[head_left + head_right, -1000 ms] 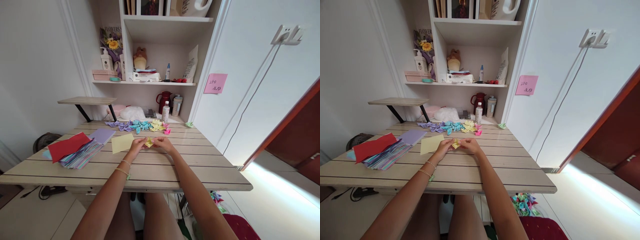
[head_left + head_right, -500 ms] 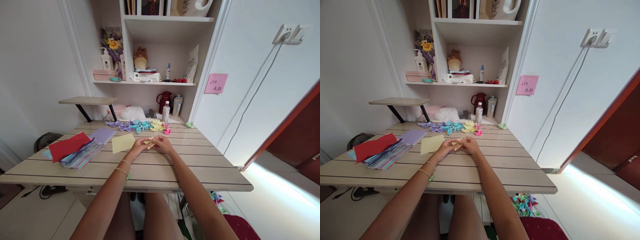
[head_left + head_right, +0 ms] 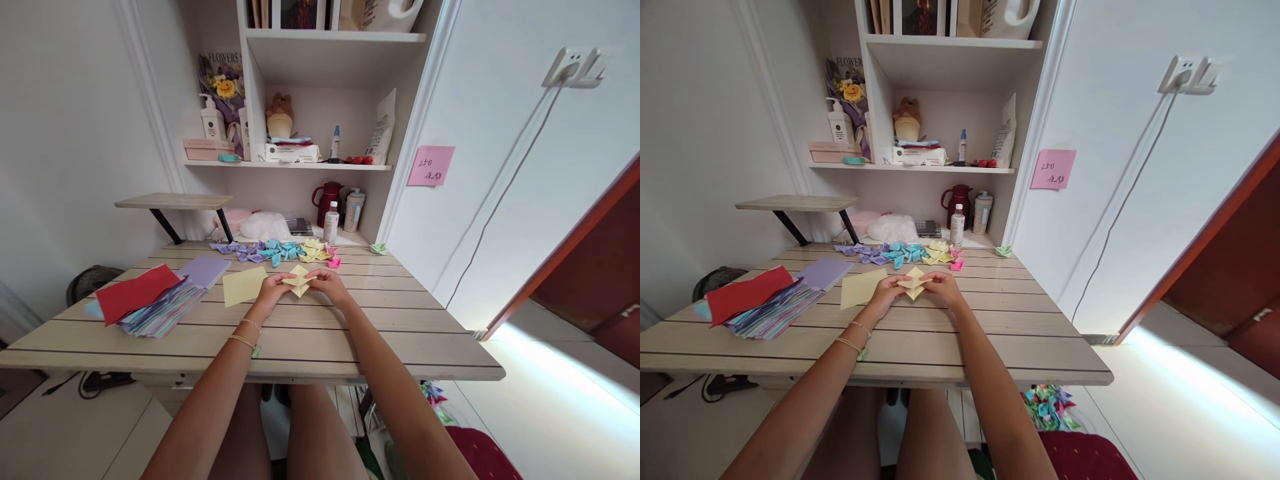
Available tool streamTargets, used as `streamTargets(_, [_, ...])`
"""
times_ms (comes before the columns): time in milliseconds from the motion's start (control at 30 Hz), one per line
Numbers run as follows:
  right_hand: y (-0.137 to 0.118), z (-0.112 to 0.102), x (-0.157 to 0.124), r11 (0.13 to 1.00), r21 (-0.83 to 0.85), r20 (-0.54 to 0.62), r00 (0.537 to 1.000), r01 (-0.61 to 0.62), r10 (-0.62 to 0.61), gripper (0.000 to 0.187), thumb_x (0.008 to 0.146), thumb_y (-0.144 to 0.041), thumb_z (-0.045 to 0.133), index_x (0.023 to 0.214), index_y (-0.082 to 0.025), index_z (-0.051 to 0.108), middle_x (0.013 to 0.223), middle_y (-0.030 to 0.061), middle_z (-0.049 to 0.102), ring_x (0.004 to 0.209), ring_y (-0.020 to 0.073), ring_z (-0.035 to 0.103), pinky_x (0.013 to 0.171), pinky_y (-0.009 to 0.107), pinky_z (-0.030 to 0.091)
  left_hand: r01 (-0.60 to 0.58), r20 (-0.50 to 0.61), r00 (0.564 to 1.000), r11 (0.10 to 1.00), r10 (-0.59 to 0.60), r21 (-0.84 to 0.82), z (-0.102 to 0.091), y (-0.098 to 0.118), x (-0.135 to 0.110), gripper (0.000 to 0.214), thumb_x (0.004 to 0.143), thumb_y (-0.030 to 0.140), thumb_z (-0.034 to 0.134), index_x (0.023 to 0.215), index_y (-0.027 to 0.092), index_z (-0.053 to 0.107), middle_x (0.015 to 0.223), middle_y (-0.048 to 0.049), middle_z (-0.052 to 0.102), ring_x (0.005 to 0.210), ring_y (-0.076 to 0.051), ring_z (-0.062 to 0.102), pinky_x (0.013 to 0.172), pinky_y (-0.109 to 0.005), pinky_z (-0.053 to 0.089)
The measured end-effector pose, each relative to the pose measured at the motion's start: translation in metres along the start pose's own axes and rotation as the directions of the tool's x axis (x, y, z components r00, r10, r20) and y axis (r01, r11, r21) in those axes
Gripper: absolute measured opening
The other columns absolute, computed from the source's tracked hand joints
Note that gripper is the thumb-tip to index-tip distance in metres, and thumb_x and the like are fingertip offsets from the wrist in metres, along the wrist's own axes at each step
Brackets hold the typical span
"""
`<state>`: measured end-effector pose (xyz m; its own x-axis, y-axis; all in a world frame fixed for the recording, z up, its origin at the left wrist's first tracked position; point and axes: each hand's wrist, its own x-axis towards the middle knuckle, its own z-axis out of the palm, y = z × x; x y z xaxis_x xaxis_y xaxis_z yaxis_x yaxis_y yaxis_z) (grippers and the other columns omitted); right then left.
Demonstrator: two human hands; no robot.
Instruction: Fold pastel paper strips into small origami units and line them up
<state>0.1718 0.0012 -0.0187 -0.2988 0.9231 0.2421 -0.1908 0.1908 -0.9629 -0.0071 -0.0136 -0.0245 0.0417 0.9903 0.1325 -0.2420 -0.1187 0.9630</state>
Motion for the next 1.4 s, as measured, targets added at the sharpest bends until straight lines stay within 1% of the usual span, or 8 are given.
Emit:
streamTargets(400, [-0.005, -0.019, 0.001, 1.0, 0.018, 0.034, 0.999, -0.007, 0.006, 0.023, 0.052, -0.03, 0.078, 0.069, -0.016, 0.071, 0.07, 0.004, 0.069, 0.069, 0.0175, 0.063, 0.074, 0.036, 0.052, -0.094, -0.031, 0.995, 0.994, 0.096, 0.058, -0.006, 0.005, 0.003, 0.032, 0.046, 0.03, 0.08, 0.07, 0.011, 0.07, 0.074, -0.0076, 0.07, 0.07, -0.018, 0.063, 0.077, -0.035, 0.049])
streamTargets(633, [-0.005, -0.032, 0.002, 0.989, 0.144, -0.135, 0.991, 0.035, -0.016, 0.023, 0.054, -0.035, 0.077, 0.057, -0.015, 0.064, 0.067, 0.0026, 0.067, 0.07, 0.0169, 0.062, 0.074, 0.035, 0.051, -0.076, -0.068, 0.995, 0.997, 0.074, -0.026, -0.013, 0.011, 0.002, 0.033, 0.055, 0.031, 0.076, 0.078, 0.01, 0.066, 0.085, -0.0117, 0.069, 0.077, -0.018, 0.065, 0.075, -0.031, 0.051])
streamTargets(767, [-0.004, -0.022, 0.0, 0.998, 0.061, -0.096, 0.995, 0.009, -0.003, 0.026, 0.054, -0.037, 0.076, 0.059, -0.015, 0.064, 0.065, 0.0025, 0.066, 0.066, 0.0161, 0.061, 0.069, 0.033, 0.051, 0.003, 0.129, 0.992, 1.0, 0.0, -0.022, -0.006, 0.01, -0.003, 0.051, 0.056, 0.028, 0.077, 0.102, 0.015, 0.06, 0.095, -0.0126, 0.068, 0.077, -0.02, 0.066, 0.069, -0.033, 0.053])
streamTargets(833, [-0.002, -0.015, 0.0, 1.0, 0.023, -0.074, 0.997, 0.0, 0.002, 0.027, 0.054, -0.039, 0.076, 0.06, -0.016, 0.064, 0.066, 0.0028, 0.066, 0.066, 0.0161, 0.06, 0.068, 0.032, 0.051, -0.002, 0.171, 0.985, 1.0, -0.003, 0.028, -0.002, 0.007, -0.004, 0.057, 0.051, 0.024, 0.079, 0.103, 0.013, 0.061, 0.091, -0.0118, 0.069, 0.075, -0.02, 0.065, 0.069, -0.032, 0.053])
streamTargets(1000, [0.004, -0.007, 0.001, 0.997, 0.066, -0.102, 0.994, -0.026, 0.033, 0.031, 0.051, -0.044, 0.076, 0.058, -0.016, 0.062, 0.063, 0.003, 0.064, 0.067, 0.0172, 0.06, 0.066, 0.032, 0.05, -0.039, -0.017, 0.999, 0.994, 0.041, 0.1, 0.0, 0.0, 0.0, 0.035, 0.052, 0.034, 0.077, 0.074, 0.008, 0.069, 0.07, -0.0081, 0.069, 0.067, -0.017, 0.064, 0.068, -0.03, 0.053])
streamTargets(1133, [0.011, -0.004, 0.003, 0.996, 0.087, -0.194, 0.981, -0.009, 0.026, 0.036, 0.049, -0.047, 0.076, 0.055, -0.016, 0.06, 0.059, 0.0023, 0.061, 0.063, 0.0166, 0.058, 0.061, 0.031, 0.049, -0.042, -0.028, 0.999, 0.997, 0.043, 0.058, 0.0, -0.001, 0.002, 0.035, 0.051, 0.032, 0.078, 0.075, 0.009, 0.068, 0.07, -0.0075, 0.069, 0.065, -0.016, 0.064, 0.067, -0.029, 0.054])
streamTargets(1267, [0.016, 0.0, 0.005, 1.0, 0.008, -0.306, 0.952, 0.03, -0.026, 0.038, 0.051, -0.05, 0.073, 0.056, -0.015, 0.059, 0.055, 0.0016, 0.058, 0.055, 0.0144, 0.053, 0.053, 0.028, 0.045, -0.043, -0.009, 0.999, 0.997, 0.043, 0.063, 0.001, -0.002, 0.001, 0.036, 0.052, 0.031, 0.077, 0.078, 0.009, 0.065, 0.068, -0.0073, 0.068, 0.063, -0.016, 0.064, 0.063, -0.028, 0.054])
streamTargets(1400, [0.017, 0.001, 0.004, 0.987, -0.153, -0.262, 0.961, 0.053, -0.092, 0.037, 0.057, -0.051, 0.068, 0.057, -0.015, 0.058, 0.053, 0.0012, 0.056, 0.053, 0.0125, 0.049, 0.05, 0.024, 0.04, -0.019, 0.042, 0.999, 0.997, 0.015, 0.075, 0.002, -0.002, -0.001, 0.05, 0.055, 0.032, 0.076, 0.098, 0.011, 0.061, 0.074, -0.009, 0.069, 0.067, -0.018, 0.065, 0.063, -0.029, 0.053])
